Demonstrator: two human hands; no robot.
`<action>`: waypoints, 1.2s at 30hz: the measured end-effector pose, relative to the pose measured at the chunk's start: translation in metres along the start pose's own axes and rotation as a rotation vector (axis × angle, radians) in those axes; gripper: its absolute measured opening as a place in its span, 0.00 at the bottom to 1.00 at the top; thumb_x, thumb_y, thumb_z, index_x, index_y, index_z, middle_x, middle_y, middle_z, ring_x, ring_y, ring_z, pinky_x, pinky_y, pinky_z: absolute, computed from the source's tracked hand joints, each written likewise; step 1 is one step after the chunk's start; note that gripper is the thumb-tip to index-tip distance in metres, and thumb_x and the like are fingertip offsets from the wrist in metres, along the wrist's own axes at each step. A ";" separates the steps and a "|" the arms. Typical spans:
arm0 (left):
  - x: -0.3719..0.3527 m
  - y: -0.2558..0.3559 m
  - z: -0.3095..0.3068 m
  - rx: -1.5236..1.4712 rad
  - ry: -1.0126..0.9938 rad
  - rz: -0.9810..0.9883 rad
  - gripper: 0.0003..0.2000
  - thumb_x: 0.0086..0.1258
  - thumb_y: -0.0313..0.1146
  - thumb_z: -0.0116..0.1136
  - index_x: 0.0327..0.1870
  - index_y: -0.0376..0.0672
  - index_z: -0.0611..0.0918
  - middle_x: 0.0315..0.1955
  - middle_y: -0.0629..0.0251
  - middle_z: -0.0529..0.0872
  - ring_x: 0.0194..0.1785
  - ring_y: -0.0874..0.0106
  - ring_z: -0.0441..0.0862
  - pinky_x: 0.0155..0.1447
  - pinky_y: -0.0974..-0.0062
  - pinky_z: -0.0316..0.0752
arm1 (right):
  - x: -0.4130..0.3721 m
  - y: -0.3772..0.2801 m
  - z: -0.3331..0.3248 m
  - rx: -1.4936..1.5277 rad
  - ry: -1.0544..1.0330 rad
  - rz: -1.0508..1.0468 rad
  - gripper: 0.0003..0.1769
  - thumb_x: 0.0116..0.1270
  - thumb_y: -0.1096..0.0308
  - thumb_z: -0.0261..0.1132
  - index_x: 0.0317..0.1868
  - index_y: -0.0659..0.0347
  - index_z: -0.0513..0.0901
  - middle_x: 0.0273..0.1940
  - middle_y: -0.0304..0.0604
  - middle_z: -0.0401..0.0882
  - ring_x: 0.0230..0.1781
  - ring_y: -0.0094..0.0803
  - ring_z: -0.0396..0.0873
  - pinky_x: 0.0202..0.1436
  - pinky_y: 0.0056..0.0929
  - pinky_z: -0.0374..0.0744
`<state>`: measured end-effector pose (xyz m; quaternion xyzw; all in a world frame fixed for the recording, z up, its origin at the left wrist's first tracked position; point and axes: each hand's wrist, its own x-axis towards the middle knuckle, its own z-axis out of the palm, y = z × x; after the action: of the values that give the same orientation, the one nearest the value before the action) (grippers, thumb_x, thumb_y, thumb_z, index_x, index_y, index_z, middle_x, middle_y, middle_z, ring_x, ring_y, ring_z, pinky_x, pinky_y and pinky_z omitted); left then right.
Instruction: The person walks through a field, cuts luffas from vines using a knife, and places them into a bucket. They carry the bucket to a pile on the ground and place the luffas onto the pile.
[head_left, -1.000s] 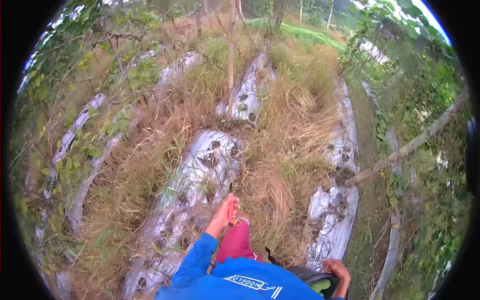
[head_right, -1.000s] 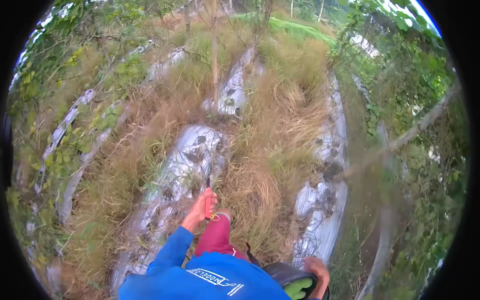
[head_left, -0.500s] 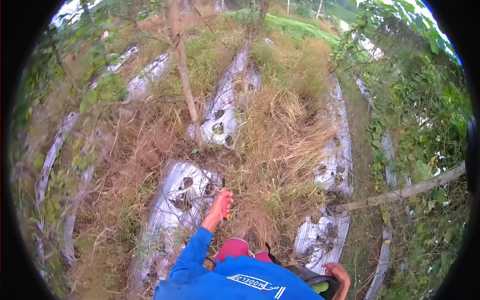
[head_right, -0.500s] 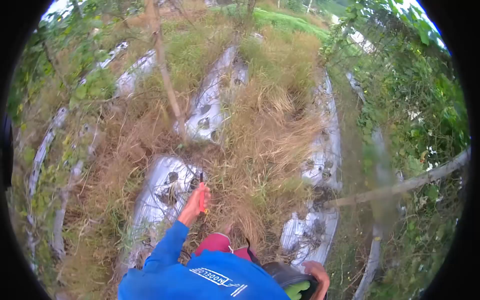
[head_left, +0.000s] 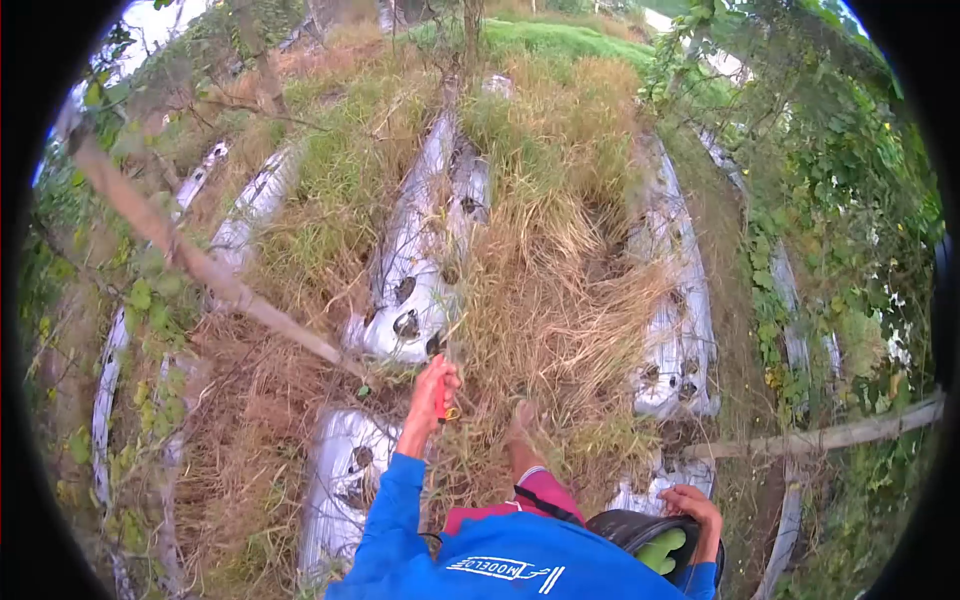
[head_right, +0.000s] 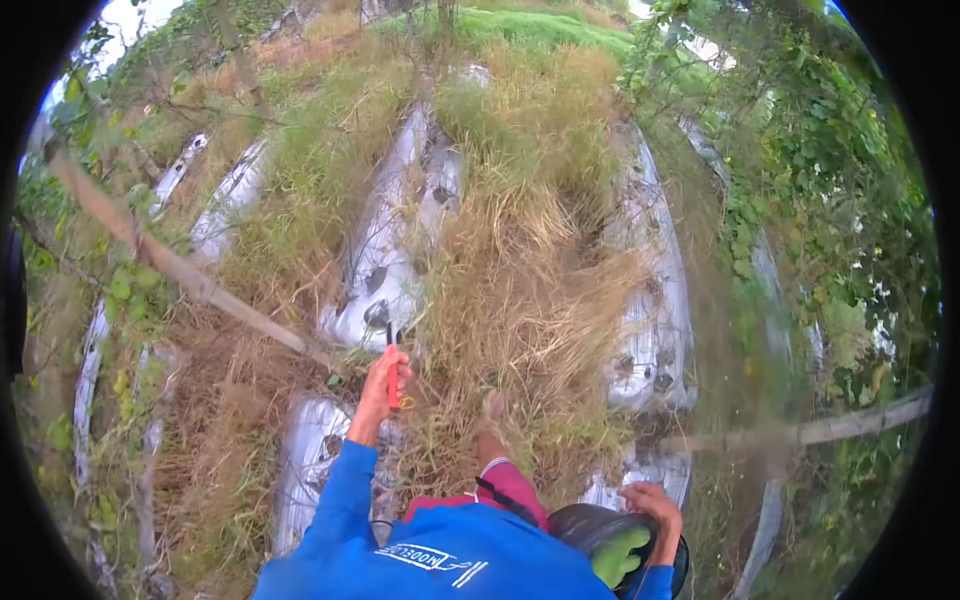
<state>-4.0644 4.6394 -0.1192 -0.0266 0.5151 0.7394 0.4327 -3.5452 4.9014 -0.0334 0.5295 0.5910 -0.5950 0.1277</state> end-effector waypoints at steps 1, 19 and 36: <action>0.022 0.000 -0.010 0.012 0.055 0.024 0.11 0.71 0.44 0.52 0.40 0.46 0.77 0.19 0.74 0.77 0.15 0.84 0.67 0.16 0.85 0.59 | 0.028 -0.009 -0.012 -0.023 -0.052 -0.092 0.17 0.64 0.54 0.66 0.43 0.59 0.85 0.26 0.33 0.78 0.27 0.21 0.76 0.33 0.20 0.74; 0.350 0.122 0.157 0.067 -0.004 -0.046 0.10 0.69 0.43 0.54 0.39 0.47 0.77 0.20 0.74 0.76 0.15 0.82 0.68 0.16 0.84 0.61 | 0.277 -0.348 -0.146 0.004 -0.053 -0.112 0.18 0.63 0.52 0.67 0.40 0.59 0.86 0.27 0.31 0.75 0.28 0.19 0.72 0.34 0.20 0.70; 0.773 0.317 0.452 0.336 -0.331 0.001 0.10 0.70 0.41 0.52 0.36 0.45 0.76 0.20 0.71 0.76 0.15 0.81 0.67 0.16 0.83 0.61 | 0.446 -0.530 -0.305 0.249 0.051 -0.230 0.26 0.59 0.50 0.67 0.53 0.57 0.83 0.36 0.32 0.79 0.35 0.21 0.76 0.40 0.20 0.75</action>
<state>-4.5745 5.4373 -0.0481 0.1674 0.5531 0.6378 0.5093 -3.9923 5.5108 -0.0017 0.4849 0.5724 -0.6608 -0.0231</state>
